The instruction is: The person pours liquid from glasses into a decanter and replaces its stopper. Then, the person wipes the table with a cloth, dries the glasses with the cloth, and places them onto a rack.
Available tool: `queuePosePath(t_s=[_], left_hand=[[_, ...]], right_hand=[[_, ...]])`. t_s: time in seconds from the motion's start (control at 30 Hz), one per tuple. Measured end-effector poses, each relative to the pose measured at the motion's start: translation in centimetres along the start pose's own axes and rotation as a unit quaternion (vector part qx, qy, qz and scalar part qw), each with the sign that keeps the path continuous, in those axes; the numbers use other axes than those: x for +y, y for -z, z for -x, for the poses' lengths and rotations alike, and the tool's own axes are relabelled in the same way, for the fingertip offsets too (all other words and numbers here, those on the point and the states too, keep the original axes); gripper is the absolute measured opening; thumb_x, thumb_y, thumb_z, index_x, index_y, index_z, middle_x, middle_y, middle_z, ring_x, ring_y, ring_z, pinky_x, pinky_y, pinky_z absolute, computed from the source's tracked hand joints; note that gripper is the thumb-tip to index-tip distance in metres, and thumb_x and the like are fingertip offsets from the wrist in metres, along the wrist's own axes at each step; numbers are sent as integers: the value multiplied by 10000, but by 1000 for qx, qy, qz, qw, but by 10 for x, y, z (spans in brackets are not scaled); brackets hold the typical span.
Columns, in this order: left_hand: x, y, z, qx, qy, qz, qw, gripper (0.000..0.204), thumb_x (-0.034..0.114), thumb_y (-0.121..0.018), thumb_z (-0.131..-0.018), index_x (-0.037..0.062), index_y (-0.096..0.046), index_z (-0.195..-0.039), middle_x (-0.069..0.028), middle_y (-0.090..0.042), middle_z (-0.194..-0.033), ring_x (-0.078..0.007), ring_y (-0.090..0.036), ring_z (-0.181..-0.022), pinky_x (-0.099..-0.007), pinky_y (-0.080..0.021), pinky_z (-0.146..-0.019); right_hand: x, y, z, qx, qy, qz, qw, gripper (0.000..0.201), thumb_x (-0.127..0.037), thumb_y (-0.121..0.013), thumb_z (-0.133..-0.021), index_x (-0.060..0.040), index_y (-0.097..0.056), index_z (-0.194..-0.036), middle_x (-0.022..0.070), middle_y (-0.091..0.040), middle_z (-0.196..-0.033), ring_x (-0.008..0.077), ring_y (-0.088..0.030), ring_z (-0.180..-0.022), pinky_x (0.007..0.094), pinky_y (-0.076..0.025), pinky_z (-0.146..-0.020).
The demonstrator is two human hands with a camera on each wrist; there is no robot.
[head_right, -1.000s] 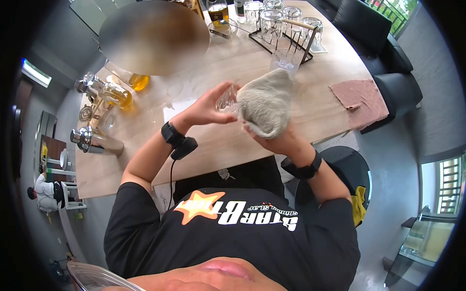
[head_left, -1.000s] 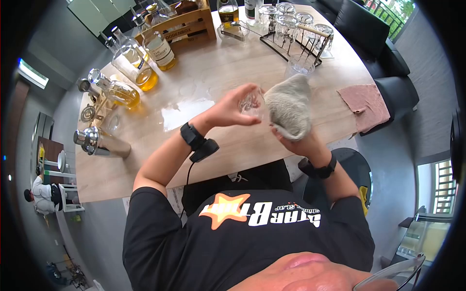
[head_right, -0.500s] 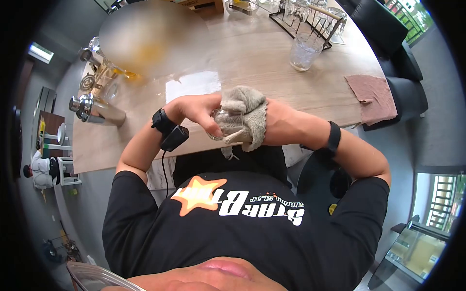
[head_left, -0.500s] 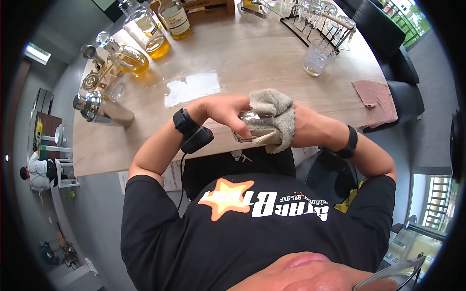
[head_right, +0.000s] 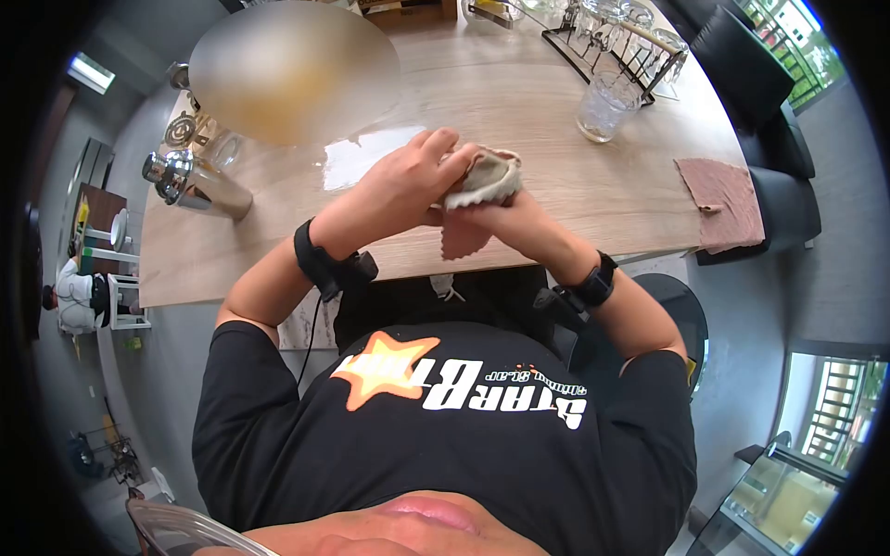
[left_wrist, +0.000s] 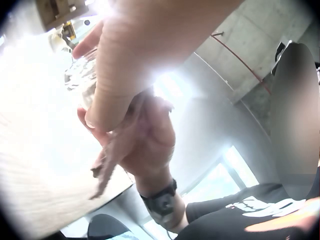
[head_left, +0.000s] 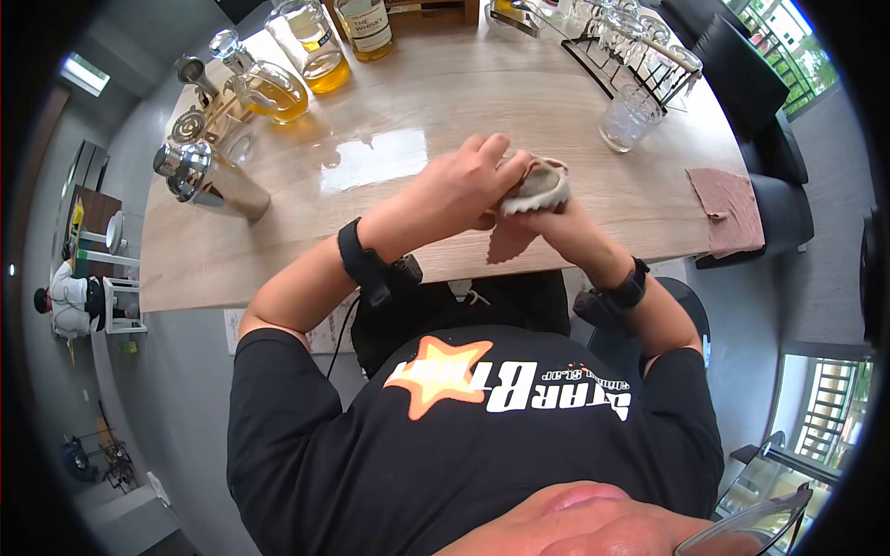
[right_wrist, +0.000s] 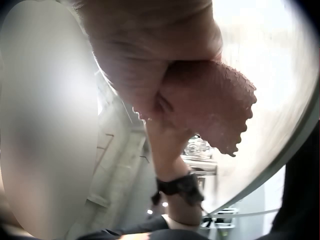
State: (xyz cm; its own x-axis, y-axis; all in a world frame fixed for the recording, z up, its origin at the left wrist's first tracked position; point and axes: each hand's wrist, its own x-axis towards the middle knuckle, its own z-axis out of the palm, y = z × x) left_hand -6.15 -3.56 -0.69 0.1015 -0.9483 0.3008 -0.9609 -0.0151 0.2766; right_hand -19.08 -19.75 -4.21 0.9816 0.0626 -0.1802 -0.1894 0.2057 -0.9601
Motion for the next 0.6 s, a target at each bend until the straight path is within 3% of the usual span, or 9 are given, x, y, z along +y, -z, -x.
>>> queuePosePath(t_s=[0.07,0.2,0.27,0.3,0.37,0.43,0.47,0.53,0.6], left_hand=[[-4,-4,2,46,1,-51,998,884,101,-861,-575,75,-480,-1372,-157,-496,-1209,-339,-580,-1083,-405,-539,-874],[-11,-12,6,89,-14,-64,994,854,105,-859,-585,79,-486,-1353,-154,-491,-1210,-335,-581,-1086,-408,-540,-861],[-13,-12,6,130,-23,-34,991,817,149,-861,-613,80,-485,-1335,-171,-497,-1235,-356,-581,-1099,-419,-528,-887],[-13,-10,7,133,-22,-34,990,817,149,-861,-613,80,-485,-1335,-171,-497,-1235,-356,-581,-1099,-419,-528,-887],[-14,-6,12,157,48,52,985,789,218,-859,-650,70,-477,-1324,-196,-509,-1253,-391,-578,-1093,-437,-512,-917],[-22,-11,14,182,71,102,975,761,283,-851,-708,64,-472,-1329,-187,-550,-1232,-377,-585,-1099,-425,-488,-959],[-23,-11,14,196,117,152,962,734,301,-844,-738,57,-475,-1324,-167,-567,-1206,-332,-590,-1102,-405,-482,-962],[-22,-6,12,173,182,311,916,722,345,-822,-814,22,-450,-1342,-107,-593,-1174,-200,-577,-1117,-346,-463,-974],[-18,-17,7,184,174,403,880,758,377,-825,-808,-9,-440,-1335,-129,-594,-1179,-205,-584,-1111,-342,-467,-971]], right_hand=[[1,-11,-6,79,104,-66,989,235,-155,-670,-945,-96,-610,-1165,-9,-646,-1098,85,-592,-1018,269,-488,-873],[-1,-19,-6,134,114,-147,973,201,-172,-638,-972,-90,-614,-1154,-8,-641,-1093,79,-589,-1006,260,-479,-869],[1,-19,-7,237,169,-202,935,192,-212,-608,-994,-80,-618,-1134,-8,-636,-1069,79,-584,-986,252,-468,-866],[-1,-17,-5,236,169,-199,936,192,-212,-608,-994,-80,-618,-1134,-8,-636,-1069,79,-584,-986,252,-468,-866],[-6,-4,5,310,309,-88,895,202,-228,-591,-1000,-67,-620,-1118,-5,-632,-1032,86,-589,-942,256,-472,-845],[-2,12,21,293,359,-64,884,296,-338,-572,-1010,-82,-606,-1154,5,-624,-1085,89,-584,-954,268,-482,-851],[6,14,25,356,361,-14,862,404,-439,-576,-991,-56,-614,-1114,36,-633,-1096,111,-583,-941,264,-478,-836],[38,24,33,326,379,77,862,492,-498,-565,-978,-30,-616,-1122,56,-632,-1126,140,-587,-973,278,-476,-859],[45,25,30,295,393,166,855,581,-557,-553,-965,-4,-619,-1131,77,-632,-1155,169,-591,-1005,291,-475,-882]])
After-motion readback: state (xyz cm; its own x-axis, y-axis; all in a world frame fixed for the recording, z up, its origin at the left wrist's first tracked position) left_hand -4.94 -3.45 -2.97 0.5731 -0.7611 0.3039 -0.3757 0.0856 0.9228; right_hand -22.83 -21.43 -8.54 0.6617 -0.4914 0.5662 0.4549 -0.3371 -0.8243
